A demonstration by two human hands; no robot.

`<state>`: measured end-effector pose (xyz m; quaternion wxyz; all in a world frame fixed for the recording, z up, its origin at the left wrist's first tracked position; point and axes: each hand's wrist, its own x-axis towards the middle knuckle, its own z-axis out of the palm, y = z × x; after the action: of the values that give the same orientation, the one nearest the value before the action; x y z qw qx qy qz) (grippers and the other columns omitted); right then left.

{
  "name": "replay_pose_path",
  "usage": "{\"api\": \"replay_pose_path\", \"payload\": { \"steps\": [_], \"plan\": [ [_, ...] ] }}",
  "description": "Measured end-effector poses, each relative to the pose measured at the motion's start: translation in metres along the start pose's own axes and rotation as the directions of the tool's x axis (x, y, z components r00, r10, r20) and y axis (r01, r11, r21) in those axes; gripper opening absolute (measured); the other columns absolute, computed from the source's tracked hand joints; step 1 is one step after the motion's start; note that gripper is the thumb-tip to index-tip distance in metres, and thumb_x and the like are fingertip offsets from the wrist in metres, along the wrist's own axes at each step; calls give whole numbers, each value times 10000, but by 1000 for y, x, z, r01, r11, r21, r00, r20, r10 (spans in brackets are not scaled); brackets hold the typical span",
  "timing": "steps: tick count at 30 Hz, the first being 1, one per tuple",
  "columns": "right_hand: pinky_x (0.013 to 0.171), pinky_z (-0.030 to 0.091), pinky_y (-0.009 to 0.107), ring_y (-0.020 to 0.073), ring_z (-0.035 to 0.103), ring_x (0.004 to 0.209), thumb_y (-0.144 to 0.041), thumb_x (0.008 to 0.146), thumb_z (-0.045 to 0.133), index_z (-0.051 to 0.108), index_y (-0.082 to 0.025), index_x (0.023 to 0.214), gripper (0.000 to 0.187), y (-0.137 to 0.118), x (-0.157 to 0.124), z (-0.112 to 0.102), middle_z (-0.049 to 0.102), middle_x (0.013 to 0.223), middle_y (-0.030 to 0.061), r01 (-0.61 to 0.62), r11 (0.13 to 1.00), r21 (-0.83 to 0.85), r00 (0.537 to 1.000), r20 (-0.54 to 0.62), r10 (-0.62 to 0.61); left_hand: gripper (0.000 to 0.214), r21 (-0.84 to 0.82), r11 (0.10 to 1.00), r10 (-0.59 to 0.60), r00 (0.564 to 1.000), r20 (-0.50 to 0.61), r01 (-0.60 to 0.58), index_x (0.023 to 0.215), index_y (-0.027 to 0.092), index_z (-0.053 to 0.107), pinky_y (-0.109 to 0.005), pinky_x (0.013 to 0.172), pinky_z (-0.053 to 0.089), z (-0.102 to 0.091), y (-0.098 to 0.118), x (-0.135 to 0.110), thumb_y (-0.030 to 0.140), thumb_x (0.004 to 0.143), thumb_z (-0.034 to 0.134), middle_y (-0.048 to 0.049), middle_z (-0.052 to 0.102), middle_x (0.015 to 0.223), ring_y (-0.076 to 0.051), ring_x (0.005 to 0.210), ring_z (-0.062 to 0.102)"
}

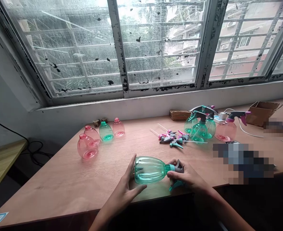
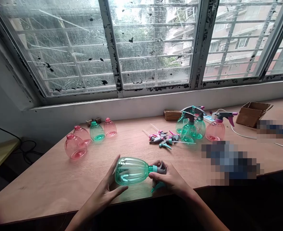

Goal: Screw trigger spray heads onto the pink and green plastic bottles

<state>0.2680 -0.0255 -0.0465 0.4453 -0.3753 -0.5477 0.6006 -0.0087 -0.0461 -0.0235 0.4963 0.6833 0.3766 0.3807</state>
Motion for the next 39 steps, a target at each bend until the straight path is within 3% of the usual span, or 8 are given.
{"api": "replay_pose_path", "payload": {
  "steps": [6,12,17,19,22,29,32,39],
  "plan": [
    [579,520,288,173,645,593,-449,723,858,600,-173,989,462,2,1,-1,671,660,-31,2,1000,-17,1000,26,-1,949,19,999,-35,999,-42,35,1590,275,146,-499,1248,184,-3,-7,-1,412,873,753,-93,222,1652,-334,1501,233],
    [617,526,303,188,674,610,-447,772,821,578,-178,1024,442,0,-2,0,705,661,-15,-9,1000,26,999,34,8,950,-44,999,-15,1000,-26,14,1578,340,156,-440,1181,360,-2,-3,2,314,861,779,-67,407,1569,-298,1390,455],
    [604,541,310,195,680,611,-464,764,820,585,-183,1023,449,-2,-3,1,695,663,-21,-16,1000,7,999,52,16,1002,11,1000,-11,1000,-30,11,1587,331,87,-446,1234,247,-1,-2,1,335,860,776,-59,315,1618,-292,1462,342],
    [607,547,310,193,680,617,-457,770,817,588,-184,1025,438,-2,-4,1,697,664,-20,-15,1000,5,998,57,15,967,41,999,-24,999,-44,26,1590,285,125,-446,1238,239,-3,-3,0,387,868,761,-71,252,1644,-306,1491,274],
    [606,550,307,188,675,612,-450,771,818,589,-180,1026,436,-3,-4,1,700,660,-17,-16,1000,13,997,71,15,820,76,997,-20,999,-49,23,1573,228,240,-452,1240,236,-4,-3,1,442,919,686,-93,314,1619,-316,1491,270],
    [609,538,294,172,658,613,-445,799,802,585,-165,1008,411,-1,-2,0,702,672,-8,16,1000,27,999,43,-17,870,33,999,-33,999,-39,34,1584,343,112,-467,1245,215,-1,2,0,369,929,684,-40,236,1649,-281,1486,287],
    [604,533,286,167,655,611,-425,806,804,576,-166,1031,411,1,-3,-1,702,673,-10,14,1000,19,998,59,-15,907,80,997,-18,998,-54,22,1585,324,133,-456,1260,142,-2,0,-2,372,900,725,-49,217,1655,-282,1507,226],
    [594,536,285,161,651,594,-419,820,795,562,-161,1058,421,3,-2,-2,701,668,-12,0,1000,30,996,84,-3,797,15,1000,-7,1000,-31,7,1499,259,398,-436,1166,361,-1,1,4,354,822,806,-80,510,1475,-330,1370,453]
  ]
}}
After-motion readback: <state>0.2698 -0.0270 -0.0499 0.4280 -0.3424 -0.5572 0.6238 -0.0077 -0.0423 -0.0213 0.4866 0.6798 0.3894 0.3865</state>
